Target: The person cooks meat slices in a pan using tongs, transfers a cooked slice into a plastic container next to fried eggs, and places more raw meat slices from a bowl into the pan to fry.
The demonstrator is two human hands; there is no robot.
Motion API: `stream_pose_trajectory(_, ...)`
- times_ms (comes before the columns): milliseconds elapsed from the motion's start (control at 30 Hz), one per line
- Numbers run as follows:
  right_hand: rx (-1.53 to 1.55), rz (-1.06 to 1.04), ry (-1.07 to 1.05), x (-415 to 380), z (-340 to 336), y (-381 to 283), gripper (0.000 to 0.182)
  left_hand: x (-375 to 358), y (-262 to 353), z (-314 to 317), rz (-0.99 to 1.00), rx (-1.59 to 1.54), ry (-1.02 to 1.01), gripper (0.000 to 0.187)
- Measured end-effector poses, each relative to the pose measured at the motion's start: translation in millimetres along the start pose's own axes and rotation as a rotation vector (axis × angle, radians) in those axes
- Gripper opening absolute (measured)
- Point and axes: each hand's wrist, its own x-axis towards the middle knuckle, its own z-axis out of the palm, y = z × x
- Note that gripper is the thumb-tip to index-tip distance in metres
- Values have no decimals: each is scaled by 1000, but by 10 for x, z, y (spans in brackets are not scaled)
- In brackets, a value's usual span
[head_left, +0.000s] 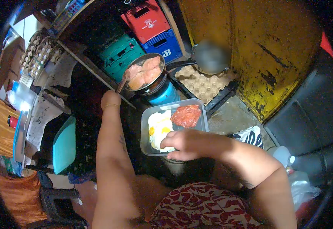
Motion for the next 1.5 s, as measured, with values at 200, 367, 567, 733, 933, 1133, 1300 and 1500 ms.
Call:
stream_pose_trajectory(200, 101, 28, -15, 2, -40, -7, 38, -182, 78, -83, -20, 29, 31, 29)
stream_pose_trajectory(367, 60, 34, -41, -14, -30, 14, 40, -505, -24, -297, 60, 67, 127, 25)
stream_pose_trajectory(567, 21, 67, -95, -13, 51, -22, 41, -717, -255, -715, 323, 169, 161, 25)
stream_pose_trajectory(733, -52, 65, -104, 4, 141, -31, 42, -659, -287, -1070, 564, 285, 175, 23)
stream_pose_trajectory(933, -70, 91, -176, 42, 148, -34, 45, -496, 37, -1042, 517, 449, 44, 18)
stream_pose_trajectory(1133, -88, 180, -254, -1, 9, -115, 48, -740, 167, -743, 459, 498, 109, 19)
stream_pose_trajectory(1300, -106, 191, -282, -40, -11, -104, 47, -948, 169, -473, 369, 443, 219, 23)
stream_pose_trajectory(1500, -112, 183, -321, -112, -181, -177, 50, -830, -28, -563, 287, 292, 180, 19)
